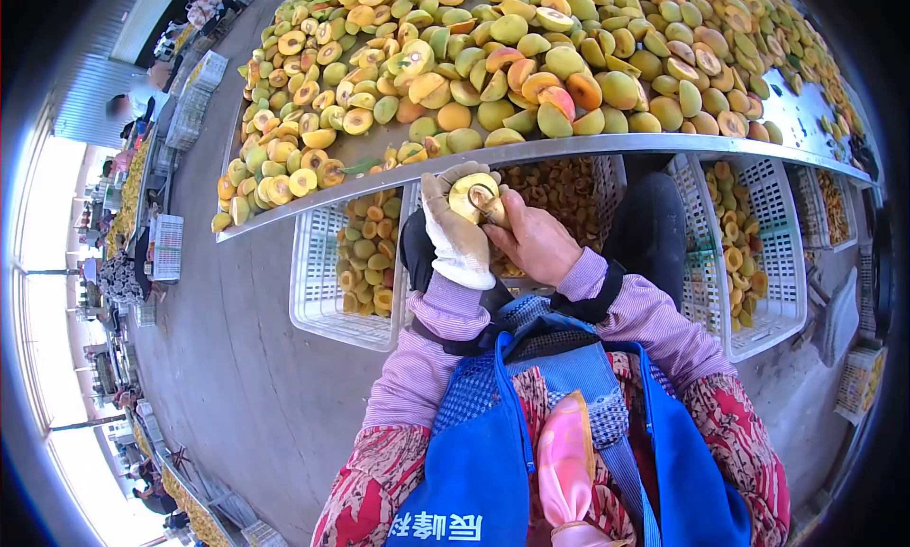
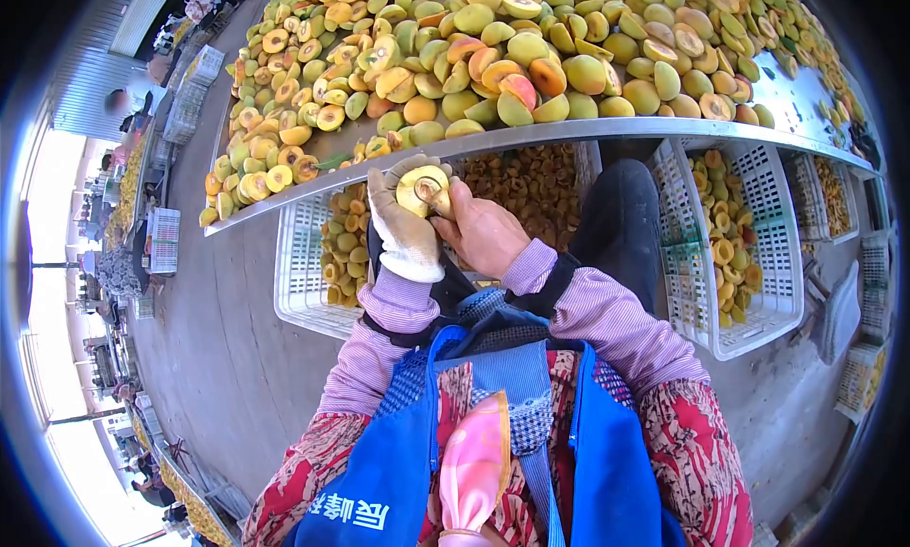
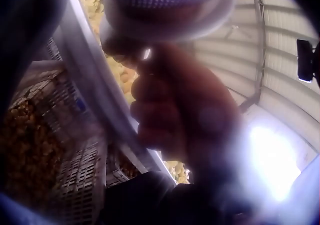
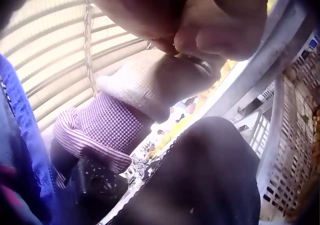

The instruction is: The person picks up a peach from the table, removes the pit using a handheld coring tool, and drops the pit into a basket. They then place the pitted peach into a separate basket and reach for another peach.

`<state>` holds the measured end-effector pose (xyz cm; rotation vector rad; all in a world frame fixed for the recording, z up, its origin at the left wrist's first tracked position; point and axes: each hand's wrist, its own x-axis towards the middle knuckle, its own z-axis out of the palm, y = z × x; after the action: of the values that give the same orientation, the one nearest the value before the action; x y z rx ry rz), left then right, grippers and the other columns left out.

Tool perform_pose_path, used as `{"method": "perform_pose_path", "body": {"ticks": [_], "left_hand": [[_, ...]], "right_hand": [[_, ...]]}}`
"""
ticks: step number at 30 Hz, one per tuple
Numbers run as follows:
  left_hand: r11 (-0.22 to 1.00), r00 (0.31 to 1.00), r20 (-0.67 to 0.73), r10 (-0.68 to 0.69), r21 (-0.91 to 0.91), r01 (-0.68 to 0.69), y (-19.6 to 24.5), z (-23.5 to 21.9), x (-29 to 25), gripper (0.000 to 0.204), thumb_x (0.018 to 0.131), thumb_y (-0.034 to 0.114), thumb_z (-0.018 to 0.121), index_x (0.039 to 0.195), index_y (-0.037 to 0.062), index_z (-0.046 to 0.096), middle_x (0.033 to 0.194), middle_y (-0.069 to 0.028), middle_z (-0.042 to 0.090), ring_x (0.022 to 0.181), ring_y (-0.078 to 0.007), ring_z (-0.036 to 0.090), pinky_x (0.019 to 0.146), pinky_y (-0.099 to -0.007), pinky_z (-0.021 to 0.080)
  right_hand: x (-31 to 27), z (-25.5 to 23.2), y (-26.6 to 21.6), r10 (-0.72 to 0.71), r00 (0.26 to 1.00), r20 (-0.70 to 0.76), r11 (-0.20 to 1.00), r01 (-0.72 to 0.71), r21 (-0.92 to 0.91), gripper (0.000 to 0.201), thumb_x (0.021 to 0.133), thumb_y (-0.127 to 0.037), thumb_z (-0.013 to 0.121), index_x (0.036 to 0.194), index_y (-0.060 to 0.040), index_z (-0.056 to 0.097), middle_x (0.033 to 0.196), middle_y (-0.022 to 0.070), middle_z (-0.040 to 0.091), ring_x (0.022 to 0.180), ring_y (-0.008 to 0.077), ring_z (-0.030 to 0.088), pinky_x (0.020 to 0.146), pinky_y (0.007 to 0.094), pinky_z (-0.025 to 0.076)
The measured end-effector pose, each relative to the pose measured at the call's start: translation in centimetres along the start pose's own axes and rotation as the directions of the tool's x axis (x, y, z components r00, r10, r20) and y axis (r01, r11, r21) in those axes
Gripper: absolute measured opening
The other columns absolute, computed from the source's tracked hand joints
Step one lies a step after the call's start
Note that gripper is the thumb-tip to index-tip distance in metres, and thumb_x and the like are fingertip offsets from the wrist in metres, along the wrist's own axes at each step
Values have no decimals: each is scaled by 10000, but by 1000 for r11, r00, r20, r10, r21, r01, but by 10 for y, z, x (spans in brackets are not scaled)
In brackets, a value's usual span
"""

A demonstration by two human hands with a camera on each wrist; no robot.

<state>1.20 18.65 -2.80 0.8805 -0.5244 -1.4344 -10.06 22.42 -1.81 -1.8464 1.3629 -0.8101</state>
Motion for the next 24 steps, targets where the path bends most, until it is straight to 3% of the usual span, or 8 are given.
{"method": "perform_pose_path", "body": {"ticks": [10,15,17,19,20,21,23,24], "left_hand": [[893,975,33,221,394,-216,15,4,-5,600,928,499,248,851,-12,554,794,-140,612,740,-220,604,697,-315,501],[831,964,182,-194,553,63,38,-2,8,563,941,463,270,860,-12,563,814,-129,618,744,-197,605,705,-291,496],[921,967,191,-166,380,83,28,5,4,551,949,444,258,889,-11,564,810,-122,618,736,-196,601,711,-286,495],[972,988,33,151,177,-154,18,13,-6,554,954,438,233,911,-8,558,799,-118,614,724,-199,596,711,-279,495],[837,927,210,309,402,-370,7,-5,-2,542,955,433,227,894,2,549,788,-118,609,707,-207,592,699,-293,498],[937,989,54,139,316,-149,10,-6,-6,524,950,437,256,860,6,541,766,-122,606,692,-213,592,676,-302,499],[981,996,-55,-77,173,86,11,-8,-4,478,943,424,316,842,8,531,746,-122,607,670,-210,593,653,-304,500],[981,995,-55,-83,174,91,12,-6,-3,478,943,424,316,842,8,531,746,-122,607,670,-210,593,653,-304,500]], "right_hand": [[6,-1,3,31,978,208,993,-54,104,350,839,-188,543,1073,13,377,783,274,570,762,428,563,636,439,452],[13,-20,5,16,931,364,982,-83,170,326,839,-241,555,946,30,409,712,202,586,672,358,592,618,396,467],[19,-21,12,-44,939,341,991,-1,132,321,841,-251,550,952,28,440,757,214,582,729,346,592,657,396,461],[17,-19,11,-39,940,339,962,-56,267,325,842,-260,545,957,30,456,790,224,578,770,343,587,683,398,456],[14,-16,9,-31,931,364,967,-65,248,330,839,-261,546,957,33,454,783,222,579,759,348,586,678,400,459],[13,-15,9,-23,920,390,971,-72,227,335,837,-262,547,958,35,453,775,220,581,749,354,585,673,401,461],[11,-12,8,0,923,385,983,-70,168,325,836,-253,554,963,30,458,765,208,585,730,339,583,670,397,462],[10,-11,8,24,926,377,992,-70,108,315,834,-244,561,968,24,462,755,196,589,711,325,581,667,393,462]]}}
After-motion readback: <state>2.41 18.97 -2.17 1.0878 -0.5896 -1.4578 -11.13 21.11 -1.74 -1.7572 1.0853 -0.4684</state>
